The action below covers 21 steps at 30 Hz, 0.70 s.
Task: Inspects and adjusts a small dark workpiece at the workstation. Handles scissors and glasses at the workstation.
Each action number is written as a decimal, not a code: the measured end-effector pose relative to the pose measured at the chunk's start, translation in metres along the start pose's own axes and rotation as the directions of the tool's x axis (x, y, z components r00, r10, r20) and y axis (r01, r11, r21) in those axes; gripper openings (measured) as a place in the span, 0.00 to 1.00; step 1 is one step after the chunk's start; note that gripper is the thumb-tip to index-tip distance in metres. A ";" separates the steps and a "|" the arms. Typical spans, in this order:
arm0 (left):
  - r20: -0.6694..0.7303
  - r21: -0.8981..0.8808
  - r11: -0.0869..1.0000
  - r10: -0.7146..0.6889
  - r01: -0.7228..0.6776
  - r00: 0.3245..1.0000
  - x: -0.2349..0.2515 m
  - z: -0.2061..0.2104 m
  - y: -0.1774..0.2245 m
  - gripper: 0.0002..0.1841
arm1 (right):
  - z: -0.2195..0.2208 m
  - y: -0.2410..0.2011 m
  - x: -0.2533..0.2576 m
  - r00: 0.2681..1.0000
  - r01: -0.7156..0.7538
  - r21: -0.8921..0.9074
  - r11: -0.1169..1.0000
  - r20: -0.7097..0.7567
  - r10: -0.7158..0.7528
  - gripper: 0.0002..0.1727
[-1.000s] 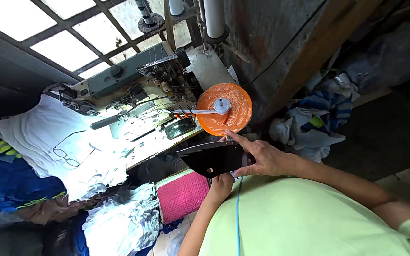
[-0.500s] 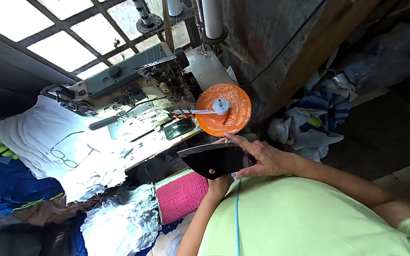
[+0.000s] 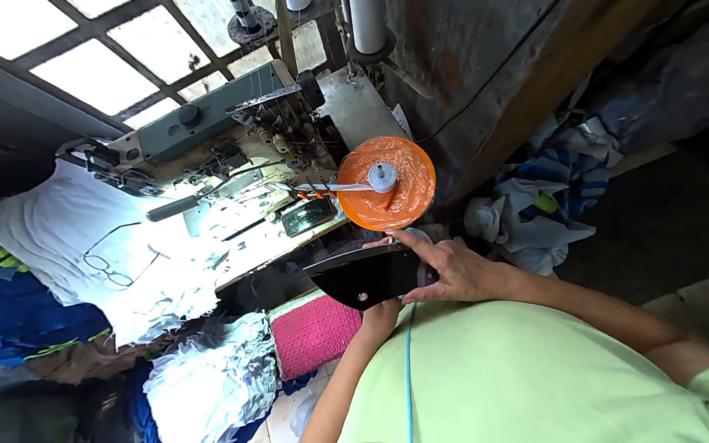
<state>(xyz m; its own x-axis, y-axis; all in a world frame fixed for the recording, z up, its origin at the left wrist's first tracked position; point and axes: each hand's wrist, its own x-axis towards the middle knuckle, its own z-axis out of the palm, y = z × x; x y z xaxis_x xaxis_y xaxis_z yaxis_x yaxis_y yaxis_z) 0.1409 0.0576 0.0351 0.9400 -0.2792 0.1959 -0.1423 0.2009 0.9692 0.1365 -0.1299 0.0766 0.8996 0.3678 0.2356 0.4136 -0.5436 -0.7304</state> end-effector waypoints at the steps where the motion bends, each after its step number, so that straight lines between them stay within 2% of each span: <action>1: 0.006 -0.005 1.000 0.024 -0.024 1.000 0.001 0.000 -0.001 0.09 | 0.000 0.000 0.000 1.000 0.004 -0.003 1.000 -0.004 -0.004 0.51; 3: 0.006 -0.055 0.998 0.027 -0.027 1.000 0.002 0.001 -0.002 0.08 | -0.001 -0.001 0.001 1.000 -0.001 -0.002 1.000 -0.001 0.001 0.51; 6: -0.028 -0.075 0.995 -0.062 0.060 0.998 0.005 0.006 0.008 0.09 | -0.004 -0.001 0.002 1.000 -0.005 -0.015 1.000 0.014 0.005 0.52; 7: -0.072 0.005 0.994 -0.112 0.113 0.991 0.006 0.010 0.019 0.07 | -0.004 -0.001 0.002 1.000 -0.008 -0.018 1.000 0.023 0.009 0.54; 8: -0.145 0.188 0.959 -0.185 0.210 0.972 0.009 0.018 0.037 0.05 | -0.005 -0.002 0.002 0.999 -0.013 -0.020 1.000 0.033 0.014 0.55; 9: -0.161 0.402 0.870 -0.240 0.286 0.957 0.013 0.023 0.050 0.05 | -0.005 -0.002 0.001 0.999 -0.015 -0.022 1.000 0.039 0.016 0.55; 10: -0.149 0.543 0.776 -0.286 0.320 0.947 0.015 0.026 0.057 0.07 | -0.005 -0.002 0.001 0.999 -0.016 -0.020 1.000 0.037 0.017 0.55; 11: -0.131 0.604 0.739 -0.279 0.300 0.951 0.015 0.025 0.055 0.08 | -0.005 -0.002 0.001 0.999 -0.018 -0.016 1.000 0.035 0.018 0.54; 13: -0.105 0.583 0.787 -0.172 0.201 0.979 0.009 0.017 0.037 0.06 | -0.004 -0.001 0.001 0.999 -0.023 -0.016 1.000 0.032 0.024 0.54; 17: -0.019 0.725 0.676 -0.173 0.132 0.985 0.008 0.013 0.035 0.07 | -0.003 -0.003 0.000 0.999 -0.028 -0.038 0.999 0.016 0.028 0.52; 19: 0.059 0.723 0.690 -0.125 0.044 0.990 0.003 0.007 0.025 0.07 | -0.002 -0.004 -0.001 1.000 -0.019 -0.057 0.998 0.006 0.019 0.50; 21: 0.127 0.765 0.643 -0.082 -0.044 0.989 0.000 0.005 0.022 0.07 | -0.001 -0.005 -0.002 1.000 -0.010 -0.073 0.997 -0.010 0.009 0.49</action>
<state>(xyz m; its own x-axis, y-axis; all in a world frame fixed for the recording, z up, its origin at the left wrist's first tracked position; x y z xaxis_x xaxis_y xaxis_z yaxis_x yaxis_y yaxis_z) 0.1364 0.0570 0.0569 0.9017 -0.4114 0.1328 -0.3702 -0.5764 0.7285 0.1330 -0.1286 0.0810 0.9046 0.3555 0.2351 0.4138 -0.6007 -0.6841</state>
